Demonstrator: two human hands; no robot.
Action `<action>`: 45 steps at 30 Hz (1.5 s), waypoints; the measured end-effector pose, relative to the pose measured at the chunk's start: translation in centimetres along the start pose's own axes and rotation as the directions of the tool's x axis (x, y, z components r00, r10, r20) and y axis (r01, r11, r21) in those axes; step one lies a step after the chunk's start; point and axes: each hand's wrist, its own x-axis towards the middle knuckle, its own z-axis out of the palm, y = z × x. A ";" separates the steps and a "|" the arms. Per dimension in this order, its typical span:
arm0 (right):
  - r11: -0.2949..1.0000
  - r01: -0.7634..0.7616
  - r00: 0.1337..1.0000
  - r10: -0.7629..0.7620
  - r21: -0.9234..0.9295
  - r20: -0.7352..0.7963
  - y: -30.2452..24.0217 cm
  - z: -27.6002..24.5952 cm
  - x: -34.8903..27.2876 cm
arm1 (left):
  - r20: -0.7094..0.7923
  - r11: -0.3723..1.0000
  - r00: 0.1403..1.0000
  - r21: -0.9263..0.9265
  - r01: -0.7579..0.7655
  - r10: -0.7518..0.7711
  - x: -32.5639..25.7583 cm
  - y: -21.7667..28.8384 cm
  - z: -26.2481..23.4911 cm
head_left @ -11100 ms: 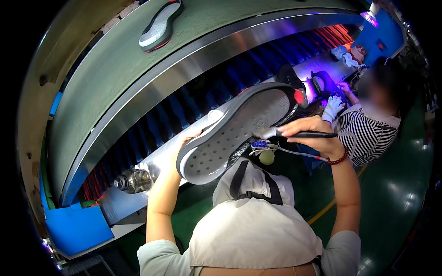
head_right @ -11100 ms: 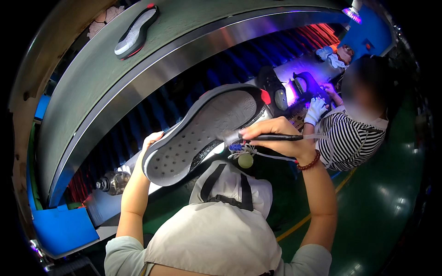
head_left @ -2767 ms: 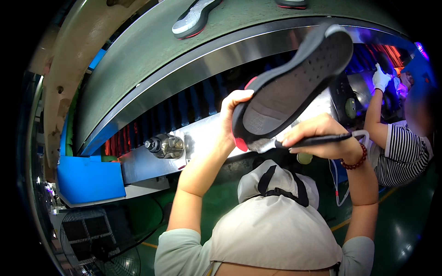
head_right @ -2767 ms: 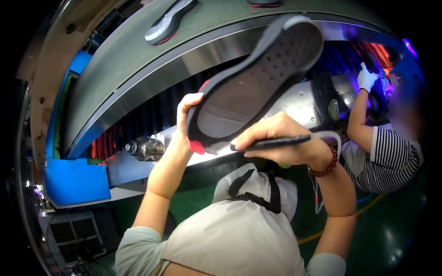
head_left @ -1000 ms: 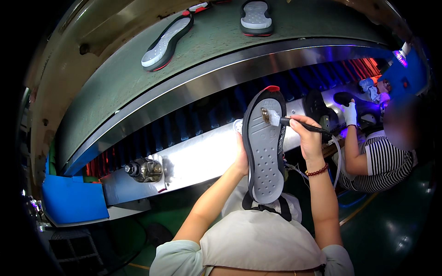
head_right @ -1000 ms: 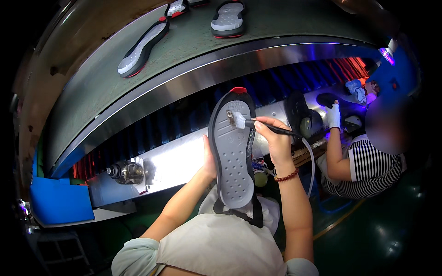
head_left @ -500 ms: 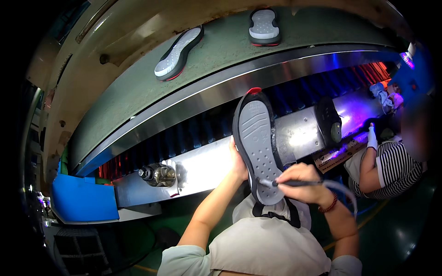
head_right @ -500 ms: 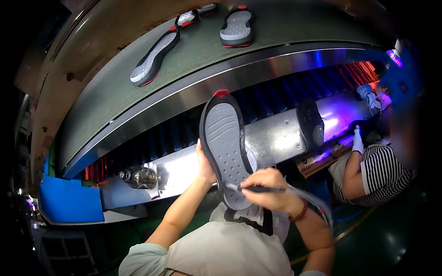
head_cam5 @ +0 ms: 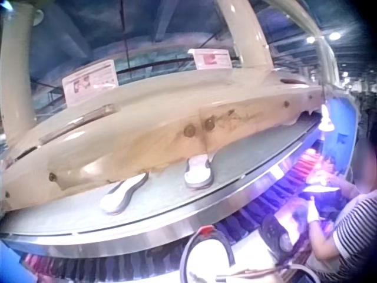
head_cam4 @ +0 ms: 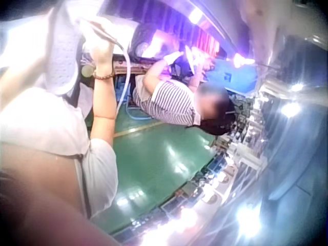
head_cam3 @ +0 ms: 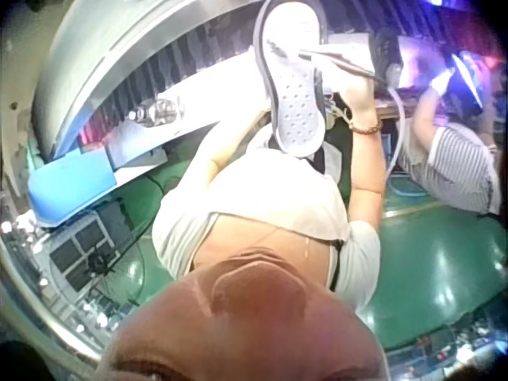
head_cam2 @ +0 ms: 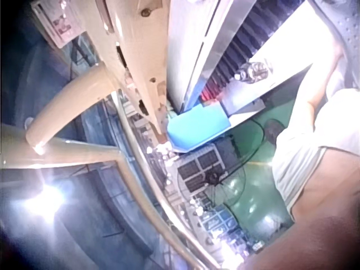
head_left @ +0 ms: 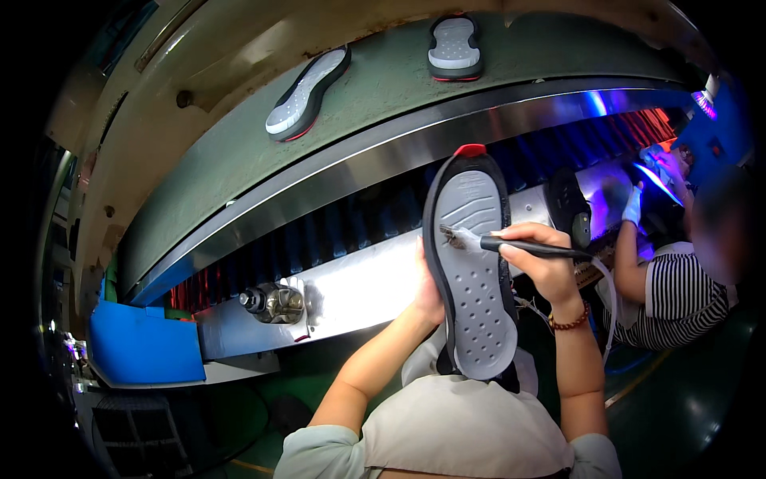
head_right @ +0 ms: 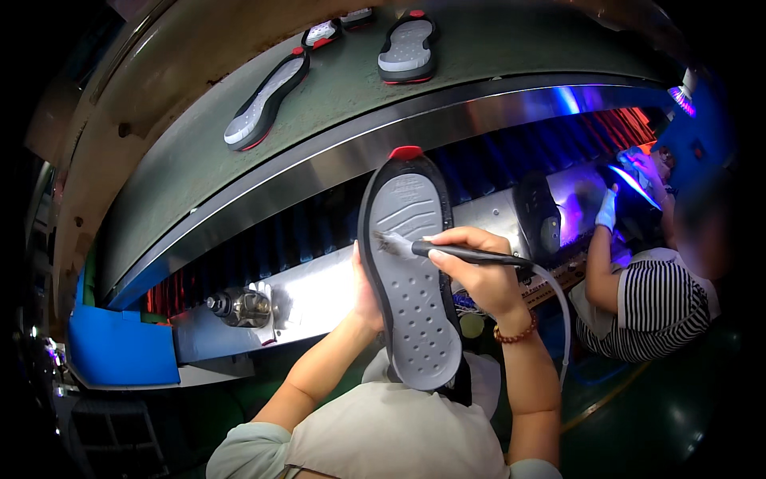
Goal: The person sits at a factory workstation and applies a substance from a small container onto the sole of a shoe using a brush. They handle several shoes one by one, taking them from a conveyor belt, applying the substance, and placing them back on the belt.
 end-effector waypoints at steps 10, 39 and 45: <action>0.995 0.096 0.986 -0.095 0.003 0.140 1.6 -1.1 -0.5 | -0.374 0.950 0.920 0.312 0.006 0.117 0.9 -0.1 6.0; 0.982 0.167 0.910 -0.186 0.082 0.371 3.3 -3.0 -3.6 | 0.078 0.809 0.863 0.314 -0.497 0.500 2.7 4.4 6.7; 0.819 -0.129 0.991 0.093 0.558 0.093 6.4 -2.7 -3.9 | -0.097 0.744 0.753 0.281 -0.606 0.651 2.4 4.3 4.6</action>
